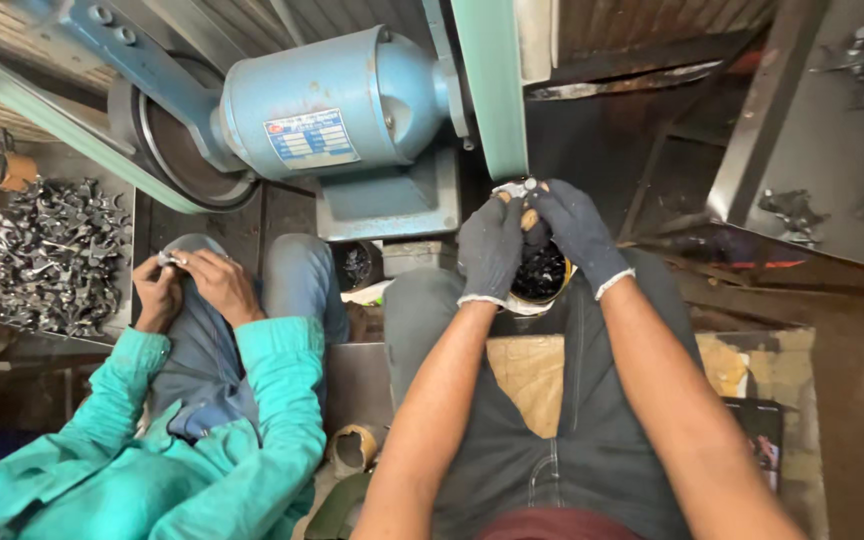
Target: The person sits on the floor and repeatedly presses small metal parts against a rotating grinding wheel to smooth their surfaces. They hold each part with gloved hands, rotate it to grind different edges, and place finished pieces into a nearby container.
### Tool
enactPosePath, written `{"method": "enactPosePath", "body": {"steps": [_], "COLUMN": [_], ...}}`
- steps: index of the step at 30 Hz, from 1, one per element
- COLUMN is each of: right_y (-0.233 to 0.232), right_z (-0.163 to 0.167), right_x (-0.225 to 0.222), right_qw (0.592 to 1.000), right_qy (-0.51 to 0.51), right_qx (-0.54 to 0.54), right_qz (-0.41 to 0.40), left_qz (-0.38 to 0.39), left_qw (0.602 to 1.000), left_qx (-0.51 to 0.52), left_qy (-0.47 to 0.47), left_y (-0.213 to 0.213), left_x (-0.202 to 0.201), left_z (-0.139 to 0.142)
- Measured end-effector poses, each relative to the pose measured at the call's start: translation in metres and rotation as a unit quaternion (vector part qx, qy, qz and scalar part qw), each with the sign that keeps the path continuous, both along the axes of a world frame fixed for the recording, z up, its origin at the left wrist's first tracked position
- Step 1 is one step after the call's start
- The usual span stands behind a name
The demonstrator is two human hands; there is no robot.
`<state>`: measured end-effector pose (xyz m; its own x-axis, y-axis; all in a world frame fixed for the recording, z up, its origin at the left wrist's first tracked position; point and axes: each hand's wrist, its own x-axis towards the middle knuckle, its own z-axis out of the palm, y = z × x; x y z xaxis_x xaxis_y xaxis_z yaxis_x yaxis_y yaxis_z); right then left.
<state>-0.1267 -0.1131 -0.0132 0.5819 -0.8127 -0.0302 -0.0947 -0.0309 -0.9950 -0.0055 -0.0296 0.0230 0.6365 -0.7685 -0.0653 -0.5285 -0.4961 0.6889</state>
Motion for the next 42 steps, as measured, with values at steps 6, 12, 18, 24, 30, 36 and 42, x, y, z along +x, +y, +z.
{"method": "enactPosePath", "body": {"steps": [6,12,18,24,30,36,42], "right_y": [-0.012,-0.016,-0.019,-0.009,-0.052,-0.1,-0.044], "right_z": [-0.027,-0.064,-0.053,-0.005,0.011,0.002,0.027], "right_x": [0.009,-0.008,-0.01,-0.06,-0.184,-0.24,-0.143], "right_qw": [0.999,0.998,0.987,0.964,0.829,0.82,0.919], "right_qy": [0.034,0.065,0.069,0.161,0.353,0.468,-0.29], "right_qx": [-0.04,0.003,-0.146,-0.21,-0.357,-0.316,0.104], "right_qz": [0.007,-0.014,-0.014,-0.013,-0.245,-0.091,-0.247], "left_qz": [0.035,0.011,0.02,-0.071,-0.066,-0.195,-0.265], "left_qw": [0.997,0.997,0.998,0.995,0.997,0.98,0.964], "left_qx": [-0.059,-0.081,-0.051,-0.066,0.037,0.027,-0.015], "left_qy": [0.019,-0.013,0.031,0.005,-0.012,0.011,-0.025], "left_y": [-0.006,-0.013,-0.015,0.012,0.018,0.0,0.005], "left_x": [-0.001,-0.009,-0.011,-0.011,-0.009,-0.023,-0.04], "left_z": [-0.021,-0.043,-0.029,-0.005,0.019,0.022,0.037]}}
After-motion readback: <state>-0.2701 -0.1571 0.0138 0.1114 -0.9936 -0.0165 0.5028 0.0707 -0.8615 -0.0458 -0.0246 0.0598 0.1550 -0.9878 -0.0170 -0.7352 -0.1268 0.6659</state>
